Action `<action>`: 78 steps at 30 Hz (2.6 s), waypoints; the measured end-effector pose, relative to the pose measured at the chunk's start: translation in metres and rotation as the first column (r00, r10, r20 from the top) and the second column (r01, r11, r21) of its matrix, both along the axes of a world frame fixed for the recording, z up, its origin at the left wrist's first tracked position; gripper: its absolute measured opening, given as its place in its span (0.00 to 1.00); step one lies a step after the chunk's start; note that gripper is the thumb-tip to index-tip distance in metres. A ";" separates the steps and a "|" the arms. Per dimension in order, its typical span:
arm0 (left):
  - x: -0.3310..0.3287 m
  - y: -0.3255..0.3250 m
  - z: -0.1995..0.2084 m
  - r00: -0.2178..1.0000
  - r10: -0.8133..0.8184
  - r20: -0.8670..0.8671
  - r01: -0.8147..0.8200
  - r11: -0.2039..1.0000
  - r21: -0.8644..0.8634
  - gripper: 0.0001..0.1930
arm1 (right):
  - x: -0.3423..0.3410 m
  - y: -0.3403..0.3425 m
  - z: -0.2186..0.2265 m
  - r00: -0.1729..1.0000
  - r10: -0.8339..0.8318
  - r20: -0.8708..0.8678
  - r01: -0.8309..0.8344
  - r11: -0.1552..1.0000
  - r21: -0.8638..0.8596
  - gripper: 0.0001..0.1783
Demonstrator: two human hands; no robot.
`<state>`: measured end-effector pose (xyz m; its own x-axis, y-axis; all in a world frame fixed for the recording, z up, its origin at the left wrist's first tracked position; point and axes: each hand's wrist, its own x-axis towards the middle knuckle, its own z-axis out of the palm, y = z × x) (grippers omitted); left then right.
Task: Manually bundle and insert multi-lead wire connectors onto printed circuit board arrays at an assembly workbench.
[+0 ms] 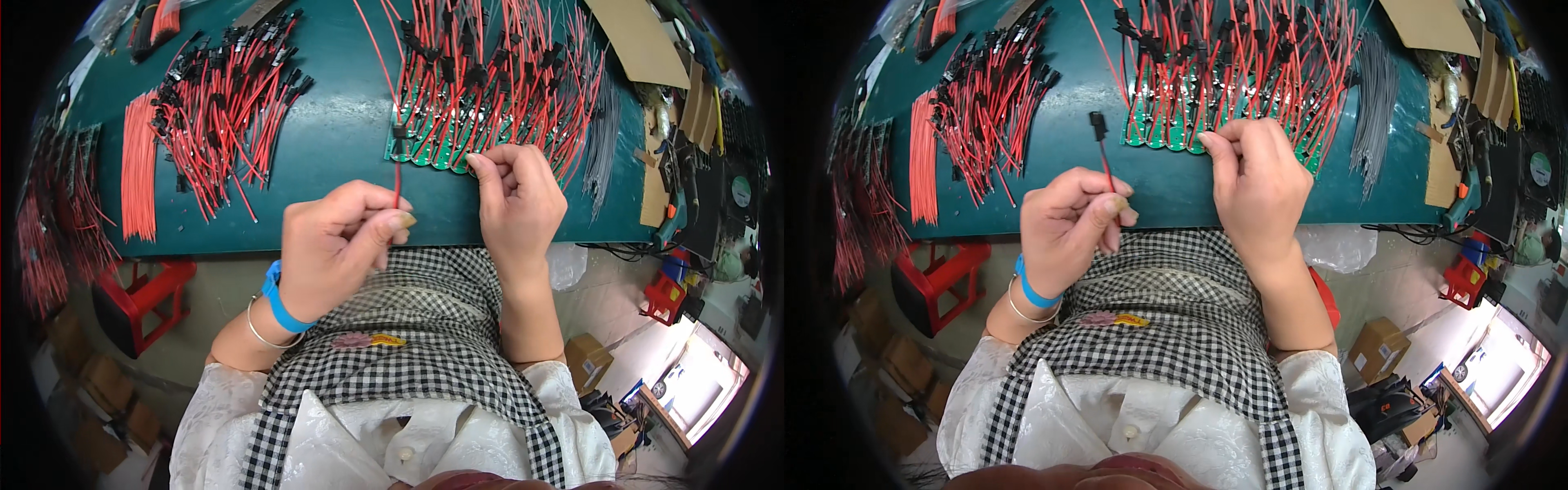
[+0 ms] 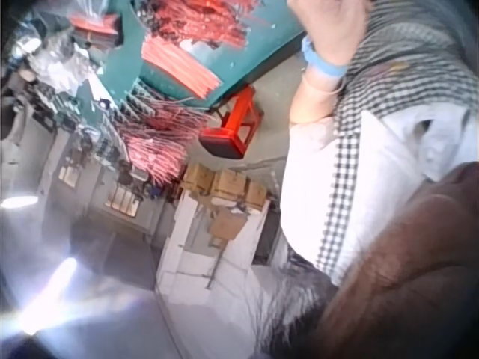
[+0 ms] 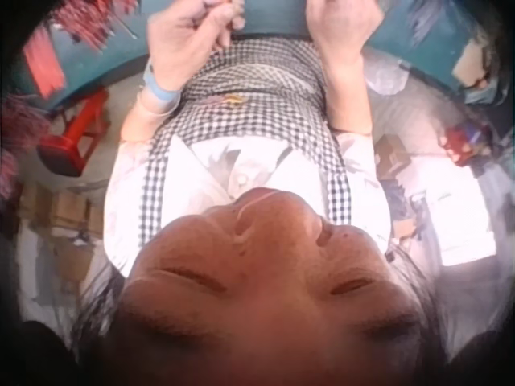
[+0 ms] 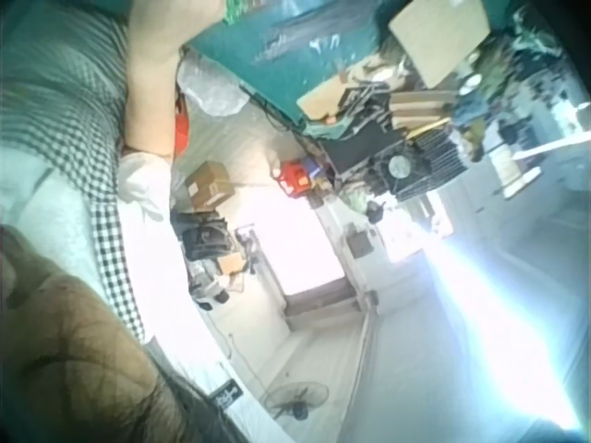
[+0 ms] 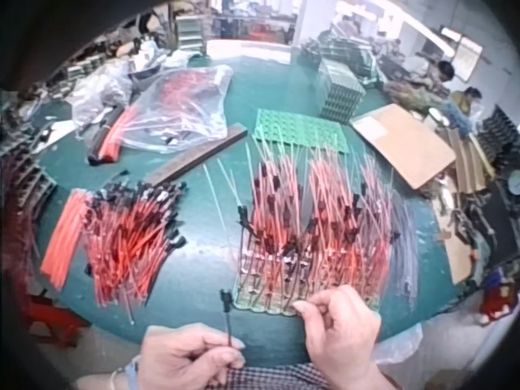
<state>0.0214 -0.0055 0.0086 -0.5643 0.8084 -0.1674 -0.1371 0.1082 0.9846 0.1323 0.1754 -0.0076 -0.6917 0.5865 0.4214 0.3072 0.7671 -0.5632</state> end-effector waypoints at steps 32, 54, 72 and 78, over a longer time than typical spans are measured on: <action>-0.077 -0.006 -0.010 0.363 -0.019 -0.932 -0.455 0.869 -0.195 0.08 | 0.043 0.007 0.006 0.991 -0.130 -0.031 0.094 0.840 -0.535 0.05; -0.088 -0.023 -0.018 0.671 0.221 -0.708 -0.468 0.866 -0.174 0.10 | 0.039 0.006 0.001 0.982 -0.180 -0.053 0.131 0.859 -0.496 0.05; -0.038 -0.005 0.005 0.964 0.263 -0.039 -0.259 0.962 0.086 0.06 | 0.024 0.014 0.003 0.998 -0.027 0.061 0.031 0.997 -0.075 0.12; -0.001 0.012 0.004 0.969 0.035 0.244 -0.065 0.991 0.118 0.11 | 0.019 0.010 0.002 0.985 -0.139 0.101 0.152 0.978 -0.144 0.13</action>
<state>0.0205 0.0060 0.0126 -0.5599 0.8034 -0.2028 -0.3735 -0.0261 0.9273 0.1512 0.1850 -0.0053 -0.6253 0.7357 0.2603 0.4639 0.6186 -0.6341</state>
